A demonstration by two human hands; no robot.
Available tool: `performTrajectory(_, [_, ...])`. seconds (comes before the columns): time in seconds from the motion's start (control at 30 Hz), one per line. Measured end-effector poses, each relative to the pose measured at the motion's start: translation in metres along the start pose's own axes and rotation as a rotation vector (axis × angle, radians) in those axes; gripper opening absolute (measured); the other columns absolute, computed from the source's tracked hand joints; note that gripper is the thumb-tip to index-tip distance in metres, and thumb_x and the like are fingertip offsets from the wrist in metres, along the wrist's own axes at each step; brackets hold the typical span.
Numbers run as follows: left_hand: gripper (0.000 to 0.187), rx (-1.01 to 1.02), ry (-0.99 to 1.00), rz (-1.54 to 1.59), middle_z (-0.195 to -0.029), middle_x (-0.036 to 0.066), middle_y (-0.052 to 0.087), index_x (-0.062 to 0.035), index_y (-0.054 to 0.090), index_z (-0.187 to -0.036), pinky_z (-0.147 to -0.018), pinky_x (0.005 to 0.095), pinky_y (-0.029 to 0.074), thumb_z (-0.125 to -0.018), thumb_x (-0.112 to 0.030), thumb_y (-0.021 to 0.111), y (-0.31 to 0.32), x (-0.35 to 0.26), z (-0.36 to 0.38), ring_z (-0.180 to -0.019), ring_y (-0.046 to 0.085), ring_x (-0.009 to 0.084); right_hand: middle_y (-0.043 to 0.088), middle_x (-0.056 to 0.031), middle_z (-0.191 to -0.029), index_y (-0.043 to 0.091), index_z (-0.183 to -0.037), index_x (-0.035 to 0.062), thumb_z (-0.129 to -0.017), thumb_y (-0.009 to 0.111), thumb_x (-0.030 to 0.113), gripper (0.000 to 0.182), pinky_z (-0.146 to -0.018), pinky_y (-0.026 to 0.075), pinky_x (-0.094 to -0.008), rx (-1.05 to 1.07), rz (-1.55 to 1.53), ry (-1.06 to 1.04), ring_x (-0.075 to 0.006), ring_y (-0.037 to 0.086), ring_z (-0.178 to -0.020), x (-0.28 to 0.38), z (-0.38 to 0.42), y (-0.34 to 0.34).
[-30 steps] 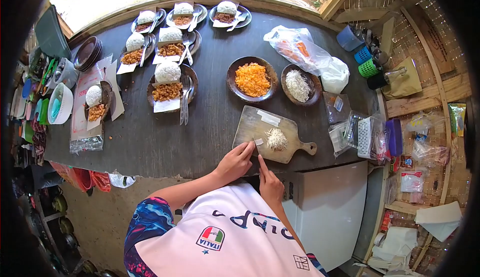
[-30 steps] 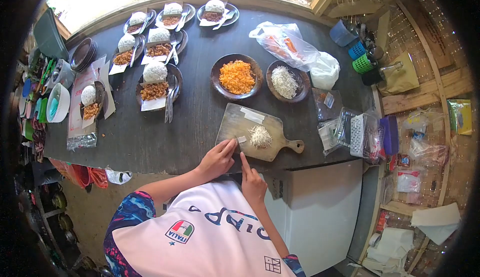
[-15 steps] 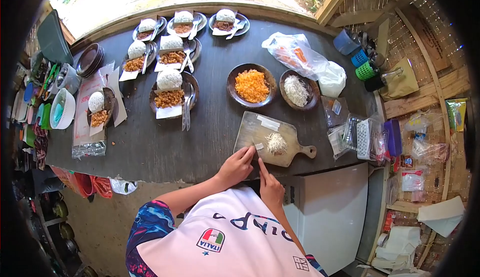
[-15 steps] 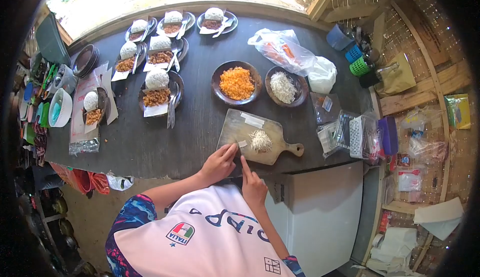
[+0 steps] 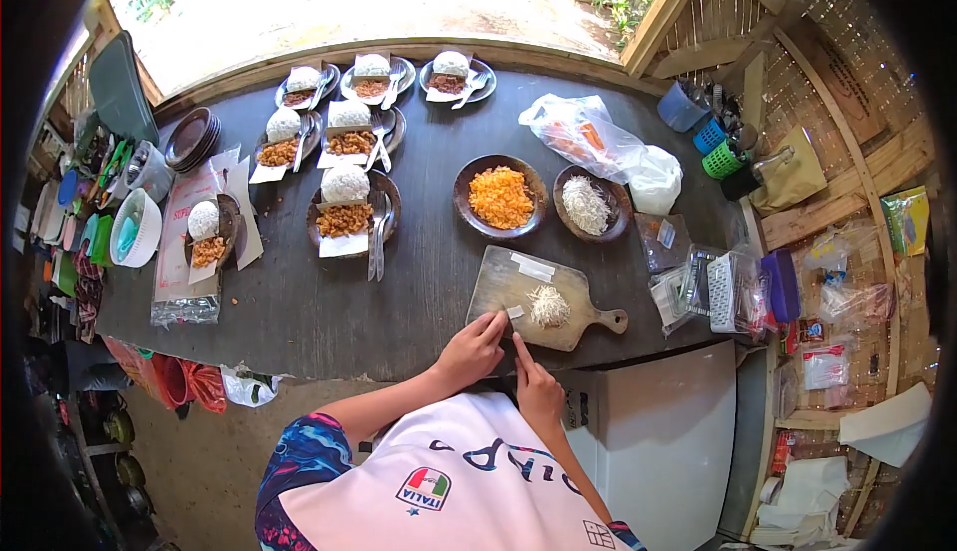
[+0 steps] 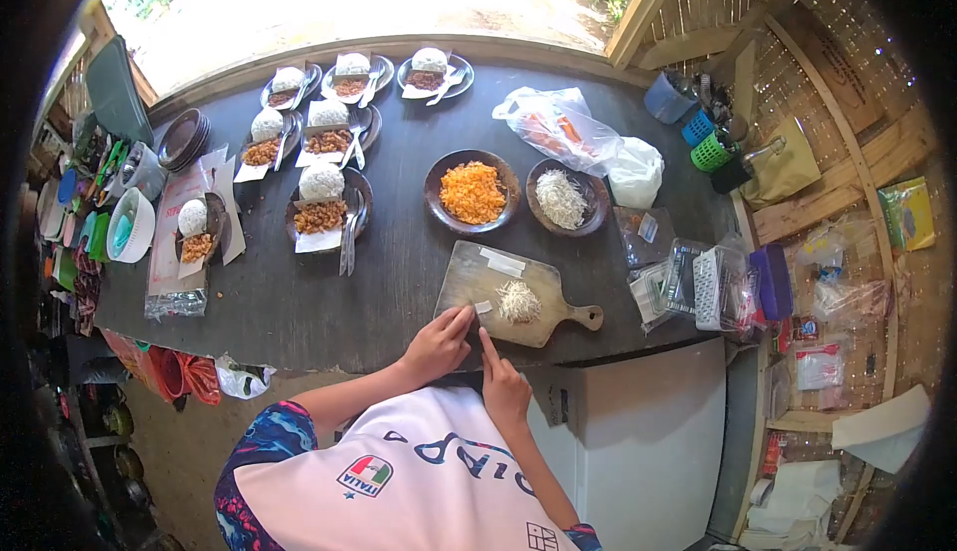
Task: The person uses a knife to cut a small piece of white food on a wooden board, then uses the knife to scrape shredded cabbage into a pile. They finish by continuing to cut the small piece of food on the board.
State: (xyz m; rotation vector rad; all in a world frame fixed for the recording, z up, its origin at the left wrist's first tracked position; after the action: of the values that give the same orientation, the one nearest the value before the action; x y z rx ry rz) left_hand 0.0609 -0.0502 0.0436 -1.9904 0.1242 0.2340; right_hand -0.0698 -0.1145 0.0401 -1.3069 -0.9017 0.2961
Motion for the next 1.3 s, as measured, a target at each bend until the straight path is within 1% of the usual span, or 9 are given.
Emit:
performTrajectory(0.27, [0.054,0.011,-0.063,0.023,-0.146,0.018,0.054,0.0135,0.062,-0.132,-0.117,0.0365,0.045,-0.088,-0.017,0.069,0.001,-0.002,0.002,-0.137,0.053,0.0304,0.07,-0.013,-0.078,0.042,-0.161,0.0486,-0.11,0.056,0.033,0.055,-0.063,0.06,-0.0534,0.047,-0.025,0.007,-0.0379,0.074,-0.073,0.0,0.003,-0.006])
performTrajectory(0.47, [0.055,0.021,-0.098,-0.002,-0.147,0.018,0.054,0.0129,0.061,-0.134,-0.117,0.0368,0.045,-0.088,-0.017,0.069,0.002,-0.007,0.003,-0.138,0.052,0.0306,0.071,-0.014,-0.081,0.044,-0.161,0.0443,-0.11,0.055,0.034,0.053,-0.065,0.06,-0.0537,0.079,-0.02,0.001,-0.0389,0.074,-0.074,0.002,-0.002,-0.009])
performTrajectory(0.67, [0.054,-0.009,-0.146,-0.024,-0.147,0.018,0.054,0.0119,0.061,-0.134,-0.118,0.0392,0.043,-0.089,-0.017,0.069,0.008,-0.008,0.007,-0.139,0.051,0.0311,0.07,-0.0142,-0.079,0.046,-0.161,0.0419,-0.11,0.055,0.032,0.052,-0.065,0.059,-0.0541,0.025,-0.038,-0.057,-0.0391,0.073,-0.073,-0.001,-0.007,-0.001])
performTrajectory(0.77, [0.056,-0.013,-0.173,0.014,-0.147,0.018,0.054,0.0114,0.059,-0.136,-0.119,0.0399,0.041,-0.089,-0.017,0.069,0.007,-0.008,0.008,-0.14,0.05,0.0312,0.07,-0.0145,-0.079,0.047,-0.16,0.0415,-0.11,0.055,0.031,0.052,-0.065,0.059,-0.0538,0.083,-0.017,-0.022,-0.0393,0.073,-0.073,0.005,-0.004,-0.011])
performTrajectory(0.8, [0.06,-0.01,-0.163,-0.008,-0.145,0.018,0.057,0.0097,0.057,-0.141,-0.119,0.0394,0.043,-0.089,-0.017,0.069,0.006,-0.008,0.007,-0.138,0.051,0.0313,0.07,-0.0142,-0.079,0.046,-0.161,0.0413,-0.11,0.054,0.031,0.052,-0.065,0.059,-0.054,0.072,-0.052,-0.029,-0.0394,0.073,-0.073,0.002,-0.002,-0.007])
performTrajectory(0.9, [0.058,-0.019,-0.16,-0.035,-0.147,0.018,0.054,0.0107,0.057,-0.138,-0.118,0.0392,0.043,-0.089,-0.017,0.069,0.008,-0.01,0.007,-0.139,0.05,0.03,0.07,-0.0141,-0.079,0.045,-0.161,0.0409,-0.111,0.054,0.032,0.052,-0.064,0.059,-0.0539,-0.006,-0.098,-0.085,-0.0391,0.073,-0.073,-0.002,-0.004,-0.002])
performTrajectory(1.1, [0.056,-0.029,-0.139,-0.091,-0.144,0.017,0.056,0.0125,0.058,-0.135,-0.116,0.0377,0.044,-0.088,-0.015,0.068,0.006,-0.011,0.007,-0.134,0.053,0.0295,0.073,-0.0146,-0.084,0.043,-0.162,0.0421,-0.111,0.053,0.033,0.053,-0.066,0.06,-0.0521,0.084,0.002,-0.028,-0.038,0.074,-0.075,-0.001,0.003,-0.004])
performTrajectory(1.2, [0.055,-0.036,-0.163,-0.053,-0.143,0.017,0.057,0.0133,0.059,-0.134,-0.116,0.0372,0.044,-0.088,-0.016,0.067,0.004,-0.011,0.006,-0.132,0.053,0.0297,0.074,-0.0144,-0.086,0.041,-0.163,0.0431,-0.111,0.053,0.033,0.054,-0.066,0.061,-0.0515,0.055,-0.014,-0.042,-0.0374,0.075,-0.077,-0.002,0.002,0.001])
performTrajectory(1.3, [0.057,-0.05,-0.153,-0.034,-0.142,0.019,0.059,0.0124,0.059,-0.138,-0.117,0.0373,0.044,-0.089,-0.017,0.066,0.004,-0.01,0.007,-0.134,0.053,0.0302,0.075,-0.0206,-0.091,0.045,-0.16,0.0425,-0.111,0.054,0.032,0.051,-0.073,0.059,-0.0547,0.065,-0.038,-0.001,-0.0423,0.074,-0.084,0.002,-0.005,-0.003])
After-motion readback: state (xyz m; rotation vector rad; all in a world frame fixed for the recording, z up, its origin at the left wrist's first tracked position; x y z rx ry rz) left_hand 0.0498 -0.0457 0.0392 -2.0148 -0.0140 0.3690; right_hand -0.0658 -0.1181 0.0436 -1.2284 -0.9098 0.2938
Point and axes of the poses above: each hand's wrist, its own z-axis away from the middle knuckle, its own y-axis out of the palm, x = y × z, the point moved 7 cm from there along -z, towards the middle knuckle
